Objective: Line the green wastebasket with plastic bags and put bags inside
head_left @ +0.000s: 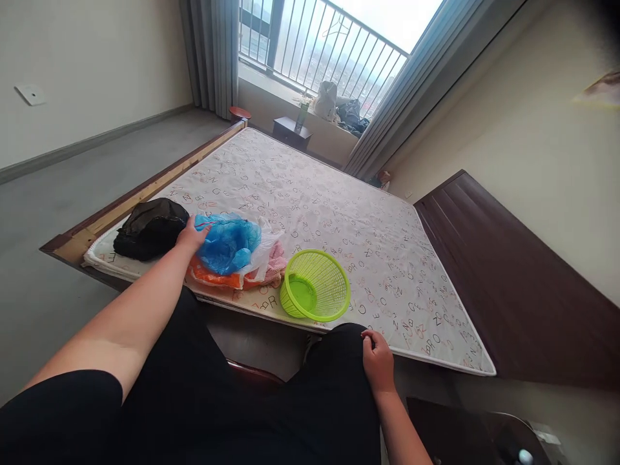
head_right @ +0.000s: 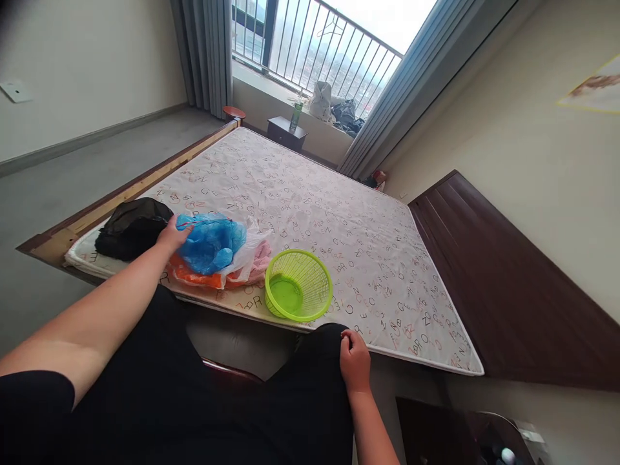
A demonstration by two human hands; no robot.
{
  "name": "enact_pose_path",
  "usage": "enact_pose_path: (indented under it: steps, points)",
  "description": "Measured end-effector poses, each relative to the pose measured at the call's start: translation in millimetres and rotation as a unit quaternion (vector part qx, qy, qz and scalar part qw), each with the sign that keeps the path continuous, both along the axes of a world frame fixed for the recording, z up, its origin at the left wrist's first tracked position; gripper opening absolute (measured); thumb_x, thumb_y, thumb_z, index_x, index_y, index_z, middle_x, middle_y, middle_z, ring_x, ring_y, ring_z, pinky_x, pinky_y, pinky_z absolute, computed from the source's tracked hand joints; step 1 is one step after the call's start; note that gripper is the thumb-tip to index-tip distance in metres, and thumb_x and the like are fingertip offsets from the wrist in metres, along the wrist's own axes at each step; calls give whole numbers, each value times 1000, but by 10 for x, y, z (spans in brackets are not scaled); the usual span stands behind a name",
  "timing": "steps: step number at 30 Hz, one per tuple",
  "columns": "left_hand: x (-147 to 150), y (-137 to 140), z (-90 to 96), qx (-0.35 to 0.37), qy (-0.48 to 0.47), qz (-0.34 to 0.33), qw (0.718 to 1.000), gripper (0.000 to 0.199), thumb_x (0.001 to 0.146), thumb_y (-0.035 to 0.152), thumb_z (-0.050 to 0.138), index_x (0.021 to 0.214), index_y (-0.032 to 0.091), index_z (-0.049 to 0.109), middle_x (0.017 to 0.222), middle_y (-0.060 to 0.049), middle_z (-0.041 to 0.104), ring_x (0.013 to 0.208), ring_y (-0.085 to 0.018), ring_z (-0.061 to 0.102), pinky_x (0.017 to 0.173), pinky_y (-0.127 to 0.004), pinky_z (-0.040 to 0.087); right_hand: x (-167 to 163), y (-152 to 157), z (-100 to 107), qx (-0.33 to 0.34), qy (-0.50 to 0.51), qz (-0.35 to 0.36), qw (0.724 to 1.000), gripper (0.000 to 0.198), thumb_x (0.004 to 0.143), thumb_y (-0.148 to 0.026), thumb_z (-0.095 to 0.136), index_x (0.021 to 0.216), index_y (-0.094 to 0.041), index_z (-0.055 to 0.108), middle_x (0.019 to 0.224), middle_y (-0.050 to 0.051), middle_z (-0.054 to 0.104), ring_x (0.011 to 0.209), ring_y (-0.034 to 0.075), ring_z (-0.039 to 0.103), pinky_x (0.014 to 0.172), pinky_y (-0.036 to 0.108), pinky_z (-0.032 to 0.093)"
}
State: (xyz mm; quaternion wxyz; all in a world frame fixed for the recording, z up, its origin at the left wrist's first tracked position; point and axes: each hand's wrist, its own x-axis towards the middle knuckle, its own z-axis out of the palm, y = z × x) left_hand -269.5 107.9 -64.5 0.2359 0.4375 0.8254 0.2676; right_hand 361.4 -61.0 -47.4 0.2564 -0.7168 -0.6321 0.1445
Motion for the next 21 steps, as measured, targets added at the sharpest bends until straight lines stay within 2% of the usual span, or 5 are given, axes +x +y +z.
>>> enact_pose_path:
  steps: [3, 9, 12, 15, 21]
  points:
    - [67, 6, 154, -29, 29, 19, 999, 36, 95, 36, 63, 116, 6, 65, 105, -13, 71, 100, -23, 62, 82, -27, 43, 1, -5, 7, 6, 2, 5, 1000, 34, 89, -41, 42, 91, -19, 67, 97, 11, 73, 93, 27, 67, 85, 38, 48]
    - [641, -596, 717, 211, -1, 76, 975, 30, 98, 35, 51, 113, 13, 66, 85, -1, 66, 79, -15, 57, 77, -24, 44, -45, -15, 56, 24, 10, 17, 1000, 32, 90, -40, 43, 91, -19, 68, 95, 11, 73, 93, 28, 66, 89, 42, 49]
    - [1183, -1377, 822, 275, -40, -23, 960, 28, 95, 41, 56, 104, 17, 67, 78, 0, 64, 73, -15, 58, 72, -25, 47, -304, -112, 160, 27, 49, 49, 997, 30, 91, -39, 47, 91, -20, 70, 95, 11, 73, 95, 29, 66, 92, 45, 49]
    - [1678, -2201, 879, 291, -66, -281, 912, 16, 94, 31, 58, 94, 20, 70, 84, -4, 70, 77, -17, 63, 74, -27, 50, -839, -267, 292, -10, 193, 115, 974, 28, 95, -43, 53, 97, -22, 72, 103, 11, 73, 99, 28, 67, 94, 44, 51]
    - [2229, -2942, 1308, 115, -88, -573, 807, 14, 92, 18, 58, 91, 24, 70, 94, -6, 72, 90, -21, 66, 77, -29, 48, -1996, -446, 549, -234, 592, 195, 746, 77, 83, -70, 69, 146, -31, 47, 139, 13, 63, 108, 29, 69, 83, 44, 58]
